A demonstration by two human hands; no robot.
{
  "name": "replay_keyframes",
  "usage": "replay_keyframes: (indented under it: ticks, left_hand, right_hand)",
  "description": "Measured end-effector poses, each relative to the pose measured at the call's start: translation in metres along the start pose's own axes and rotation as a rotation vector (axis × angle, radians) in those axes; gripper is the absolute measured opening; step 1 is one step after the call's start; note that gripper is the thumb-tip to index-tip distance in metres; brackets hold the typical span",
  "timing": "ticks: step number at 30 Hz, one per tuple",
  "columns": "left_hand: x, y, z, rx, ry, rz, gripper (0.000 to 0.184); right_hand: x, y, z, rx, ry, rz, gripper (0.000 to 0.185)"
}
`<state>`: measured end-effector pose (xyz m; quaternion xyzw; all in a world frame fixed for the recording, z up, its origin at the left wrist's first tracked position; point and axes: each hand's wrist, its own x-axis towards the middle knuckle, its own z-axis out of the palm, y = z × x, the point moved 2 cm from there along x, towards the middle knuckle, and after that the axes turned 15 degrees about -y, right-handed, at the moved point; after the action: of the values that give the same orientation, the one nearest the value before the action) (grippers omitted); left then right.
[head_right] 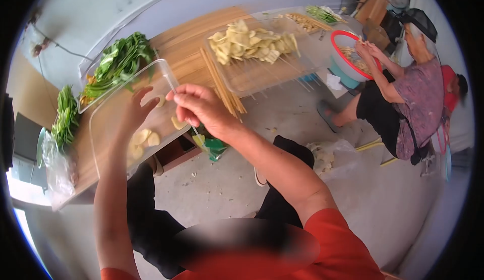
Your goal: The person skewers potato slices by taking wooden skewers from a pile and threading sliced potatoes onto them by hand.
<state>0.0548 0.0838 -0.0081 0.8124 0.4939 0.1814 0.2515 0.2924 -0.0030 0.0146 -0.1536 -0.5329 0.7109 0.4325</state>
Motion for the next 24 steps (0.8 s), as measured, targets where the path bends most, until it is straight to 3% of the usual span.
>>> replay_keyframes:
  ticks: [2, 8, 12, 15, 19, 24]
  left_hand:
    - [0.013, -0.007, 0.018, 0.184, -0.071, -0.119, 0.062]
    - [0.001, 0.034, 0.040, 0.096, -0.272, 0.044, 0.059]
    - [-0.019, 0.038, 0.038, 0.159, -0.329, 0.297, 0.029]
    - [-0.030, 0.044, 0.026, 0.137, -0.453, 0.331, 0.017]
    - [-0.050, 0.029, 0.005, 0.301, -0.525, 0.334, 0.012]
    - [-0.089, 0.010, -0.039, 0.422, -0.572, 0.162, 0.009]
  right_hand:
    - [-0.001, 0.000, 0.000, -0.015, -0.012, -0.010, 0.024]
    - [-0.006, -0.011, -0.005, 0.016, 0.016, -0.013, 0.025]
    - [-0.003, -0.008, -0.007, -0.037, 0.026, -0.005, 0.023]
    - [0.001, -0.002, -0.009, -0.042, 0.037, 0.021, 0.023]
    - [0.006, 0.006, -0.012, -0.067, 0.052, 0.030, 0.022]
    - [0.006, 0.005, -0.011, -0.083, 0.034, 0.066, 0.022]
